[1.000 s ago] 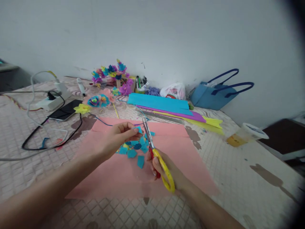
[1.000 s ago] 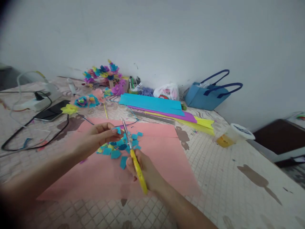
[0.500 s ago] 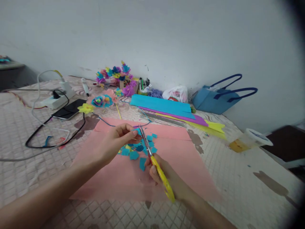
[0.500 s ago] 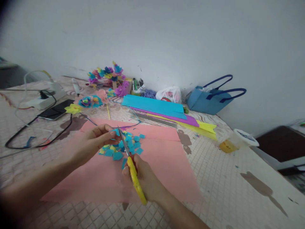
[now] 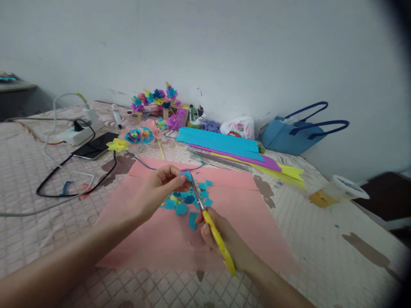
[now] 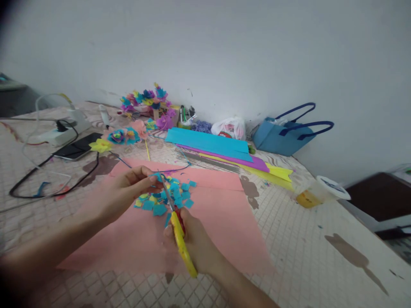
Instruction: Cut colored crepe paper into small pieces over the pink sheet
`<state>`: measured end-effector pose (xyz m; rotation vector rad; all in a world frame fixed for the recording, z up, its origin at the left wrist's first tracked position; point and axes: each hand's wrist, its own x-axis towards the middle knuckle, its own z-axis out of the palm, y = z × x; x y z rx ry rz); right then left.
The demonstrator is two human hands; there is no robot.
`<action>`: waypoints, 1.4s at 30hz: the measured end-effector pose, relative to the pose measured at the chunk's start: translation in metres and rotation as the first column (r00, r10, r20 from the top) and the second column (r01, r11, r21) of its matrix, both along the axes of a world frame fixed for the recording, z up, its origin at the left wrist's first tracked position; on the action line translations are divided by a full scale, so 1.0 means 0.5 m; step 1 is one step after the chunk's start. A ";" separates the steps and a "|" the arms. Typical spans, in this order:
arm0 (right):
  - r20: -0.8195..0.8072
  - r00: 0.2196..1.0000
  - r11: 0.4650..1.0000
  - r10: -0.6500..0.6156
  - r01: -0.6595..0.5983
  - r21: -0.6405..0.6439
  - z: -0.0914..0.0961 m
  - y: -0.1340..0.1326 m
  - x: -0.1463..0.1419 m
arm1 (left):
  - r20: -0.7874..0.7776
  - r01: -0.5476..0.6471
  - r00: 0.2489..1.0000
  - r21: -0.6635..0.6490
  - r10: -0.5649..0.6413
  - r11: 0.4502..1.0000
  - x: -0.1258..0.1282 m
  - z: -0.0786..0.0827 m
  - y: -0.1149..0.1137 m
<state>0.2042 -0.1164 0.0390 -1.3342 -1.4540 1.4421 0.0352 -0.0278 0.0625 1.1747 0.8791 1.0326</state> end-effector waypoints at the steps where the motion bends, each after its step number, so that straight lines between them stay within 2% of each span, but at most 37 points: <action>1: -0.004 1.000 1.000 -0.005 0.005 -0.006 0.001 0.000 0.000 | -0.001 -0.003 1.000 0.005 0.003 1.000 0.000 0.001 0.000; 8: -0.077 0.996 0.998 -0.040 0.036 -0.049 -0.002 0.001 -0.003 | 0.003 -0.004 1.000 0.011 0.004 1.000 0.000 -0.003 0.001; 11: -0.103 0.990 0.994 -0.094 0.087 -0.071 -0.010 0.005 -0.005 | 0.011 -0.001 1.000 0.017 0.001 1.000 0.000 -0.006 0.002; 14: -0.096 0.986 0.990 -0.133 0.127 -0.066 -0.016 0.007 -0.005 | 0.012 -0.002 1.000 0.010 0.002 1.000 0.000 -0.005 0.002; 21: -0.043 0.992 0.992 -0.120 0.119 -0.031 -0.015 -0.002 0.005 | 0.004 -0.005 1.000 0.025 0.005 1.000 0.000 -0.004 0.002; 24: -0.068 0.988 0.990 -0.136 0.133 -0.041 -0.014 0.001 0.002 | 0.003 0.000 1.000 0.025 0.000 1.000 0.000 -0.005 0.001; 29: -0.149 0.971 0.973 -0.189 0.165 -0.159 -0.013 0.006 -0.002 | -0.001 0.000 1.000 0.031 0.000 1.000 0.001 -0.005 0.001; 34: -0.068 0.987 0.989 -0.146 0.143 -0.038 -0.015 0.005 0.002 | -0.005 0.001 1.000 0.029 -0.001 1.000 0.000 -0.007 0.004; 37: -0.061 0.989 0.990 -0.133 0.130 -0.054 -0.017 0.006 0.002 | 0.004 0.011 1.000 0.025 -0.011 1.000 -0.001 -0.008 0.005; 42: 0.018 0.996 0.996 -0.091 0.091 0.017 -0.016 0.005 0.000 | 0.003 0.014 1.000 0.019 -0.014 1.000 -0.002 -0.007 0.004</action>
